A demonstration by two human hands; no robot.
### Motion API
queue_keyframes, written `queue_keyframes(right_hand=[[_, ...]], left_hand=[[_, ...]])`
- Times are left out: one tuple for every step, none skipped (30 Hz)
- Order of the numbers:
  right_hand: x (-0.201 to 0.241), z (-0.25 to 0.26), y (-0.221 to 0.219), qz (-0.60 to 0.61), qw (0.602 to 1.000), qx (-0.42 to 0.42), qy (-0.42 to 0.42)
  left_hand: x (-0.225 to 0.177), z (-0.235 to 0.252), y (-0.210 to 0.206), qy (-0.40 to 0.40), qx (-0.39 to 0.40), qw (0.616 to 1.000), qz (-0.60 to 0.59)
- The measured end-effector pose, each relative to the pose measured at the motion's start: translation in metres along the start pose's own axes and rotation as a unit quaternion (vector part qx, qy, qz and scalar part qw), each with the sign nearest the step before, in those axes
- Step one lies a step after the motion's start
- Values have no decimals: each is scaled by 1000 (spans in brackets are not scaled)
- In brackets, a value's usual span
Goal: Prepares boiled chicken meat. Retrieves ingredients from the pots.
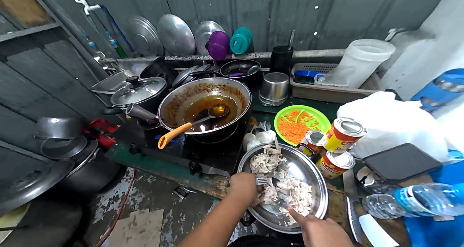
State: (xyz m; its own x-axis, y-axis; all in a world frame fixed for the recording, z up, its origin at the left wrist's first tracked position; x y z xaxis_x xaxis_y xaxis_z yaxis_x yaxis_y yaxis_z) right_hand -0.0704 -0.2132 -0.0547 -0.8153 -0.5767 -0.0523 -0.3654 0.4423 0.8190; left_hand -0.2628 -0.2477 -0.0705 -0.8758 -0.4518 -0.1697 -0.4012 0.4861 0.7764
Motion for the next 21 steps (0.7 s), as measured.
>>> queue_keyframes(right_hand=[[0,-2,0,-4,1000,2,6],[-1,-5,-2,1,1000,-1,14],[-4,-6,-5,12,1000,0,21],[-10,-7,-10,23,999,14,22],[-15,-6,-12,33,999,26,18],[-19,-6,-11,47,999,23,15],[-19,-6,-6,64,998,8,13],[-17,-5,-1,75,997,-11,11],[-12,-3,4,82,996,-31,9],[-6,1,4,79,996,-40,4],[-1,5,2,68,997,-47,3],[3,6,0,56,997,-51,7],[4,5,-2,40,998,-50,10],[2,2,-3,22,999,-39,9],[-2,-1,-4,11,1000,-22,8],[-9,-4,-4,5,1000,-5,6],[-15,-7,-4,2,1000,12,2],[-19,-9,-5,7,1000,20,1],[-22,-10,-4,22,1000,16,1],[-21,-10,-1,45,999,1,4],[-19,-9,3,65,998,-15,6]], left_hand=[[0,0,0,1,-3,1000,0],[0,-1,0,2,-3,1000,0],[1,-2,1,4,-2,1000,-1],[1,-3,1,3,-2,1000,-3],[0,-3,1,2,-1,1000,-5],[0,-3,1,1,0,1000,-6],[-1,-3,1,1,0,1000,-8],[-1,-2,0,1,0,1000,-10],[-1,-3,0,0,0,1000,-11],[-1,-3,-1,0,1,1000,-11],[-1,-3,-1,0,0,1000,-11],[0,-3,0,0,-3,1000,-11],[0,-4,0,0,-4,1000,-13],[0,-4,0,-1,-6,1000,-15],[0,-4,-1,-3,-9,1000,-16],[-1,-3,-1,-4,-12,1000,-17],[-1,-1,-2,-5,-14,1000,-18],[-1,-1,-2,-6,-12,1000,-18],[-1,0,-3,-6,-10,1000,-21],[-1,0,-3,-5,-9,1000,-27],[-1,-1,-3,-6,-9,999,-32]])
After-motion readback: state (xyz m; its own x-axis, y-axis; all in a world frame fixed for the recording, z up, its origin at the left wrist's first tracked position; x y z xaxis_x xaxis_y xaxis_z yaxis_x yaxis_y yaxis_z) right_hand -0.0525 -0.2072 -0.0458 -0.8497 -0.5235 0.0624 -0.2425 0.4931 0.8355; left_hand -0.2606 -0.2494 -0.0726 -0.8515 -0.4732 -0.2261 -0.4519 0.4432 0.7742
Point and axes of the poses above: each hand's wrist, its own z-axis towards the middle knuckle, its own y-axis out of the back of the hand, x = y × z, the point moved 9 cm from there along z, towards the middle knuckle, and after that the axes turned 15 degrees about -y, right-handed, at the moved point
